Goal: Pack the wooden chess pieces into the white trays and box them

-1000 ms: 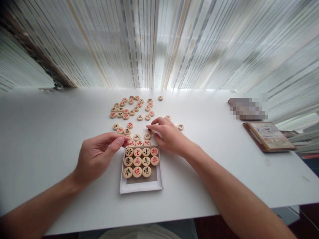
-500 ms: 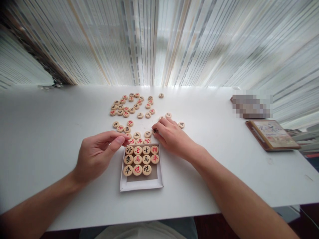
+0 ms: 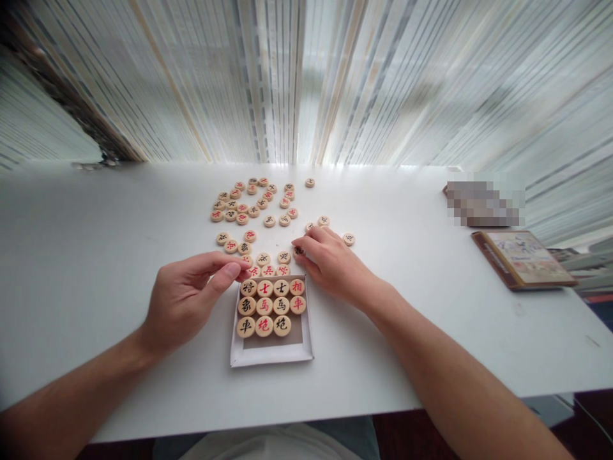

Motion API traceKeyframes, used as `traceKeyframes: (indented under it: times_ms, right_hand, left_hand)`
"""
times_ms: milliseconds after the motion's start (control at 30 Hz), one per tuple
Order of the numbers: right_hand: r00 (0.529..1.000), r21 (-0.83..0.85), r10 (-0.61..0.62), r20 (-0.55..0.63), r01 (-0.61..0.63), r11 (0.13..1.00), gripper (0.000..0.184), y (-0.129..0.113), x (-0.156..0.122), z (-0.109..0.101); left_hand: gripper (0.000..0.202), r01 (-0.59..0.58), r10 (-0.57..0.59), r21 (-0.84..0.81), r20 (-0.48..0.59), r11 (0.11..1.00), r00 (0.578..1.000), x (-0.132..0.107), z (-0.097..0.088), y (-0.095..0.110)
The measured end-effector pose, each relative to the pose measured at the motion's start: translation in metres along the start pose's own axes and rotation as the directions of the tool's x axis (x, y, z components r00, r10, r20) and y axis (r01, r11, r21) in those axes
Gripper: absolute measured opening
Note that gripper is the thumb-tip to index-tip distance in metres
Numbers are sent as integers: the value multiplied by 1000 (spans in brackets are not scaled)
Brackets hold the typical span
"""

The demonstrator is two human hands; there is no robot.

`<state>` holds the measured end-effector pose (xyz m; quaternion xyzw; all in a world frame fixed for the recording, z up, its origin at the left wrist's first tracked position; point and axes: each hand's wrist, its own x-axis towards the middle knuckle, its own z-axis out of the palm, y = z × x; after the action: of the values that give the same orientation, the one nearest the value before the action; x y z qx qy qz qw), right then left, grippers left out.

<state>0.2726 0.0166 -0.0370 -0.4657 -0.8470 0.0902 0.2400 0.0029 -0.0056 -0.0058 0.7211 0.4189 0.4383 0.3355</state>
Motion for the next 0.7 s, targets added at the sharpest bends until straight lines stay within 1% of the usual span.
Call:
traceKeyframes:
  times_ms: [267,367,467,533,600,667,700]
  right_hand:
    - [995,37,34,-93,-31,999,20,-1,-2,0]
    - [988,70,63,-139,-53,996,19,-1,-5,-5]
    - [970,89,109,-218,-92,992,18,1,-7,-13]
    - [943,104,160,-292,-135,985,16,3,-7,-18]
    - [898,139,246,-365,-208,968,14,7,-7,-23]
    - [850,179,330,-411,-280,943,14,13,-7,-26]
    - [833,194,359,-421,-304,933,15,16,-7,-26]
  left_hand:
    - [15,-5,5,15,-2,1000,1000,3,-1,0]
    - [15,-1,1,24,-9,1000,1000,4,-2,0]
    - [16,14,-14,22,-11,1000,1000,6,-5,-1]
    - [15,32,-31,18,-33,999,999,9,-8,-1]
    - [15,56,-54,26,-65,998,996,13,-11,-3]
    - [16,89,-84,50,-95,995,992,17,-15,-7]
    - [17,106,-98,69,-110,992,989,19,-17,-9]
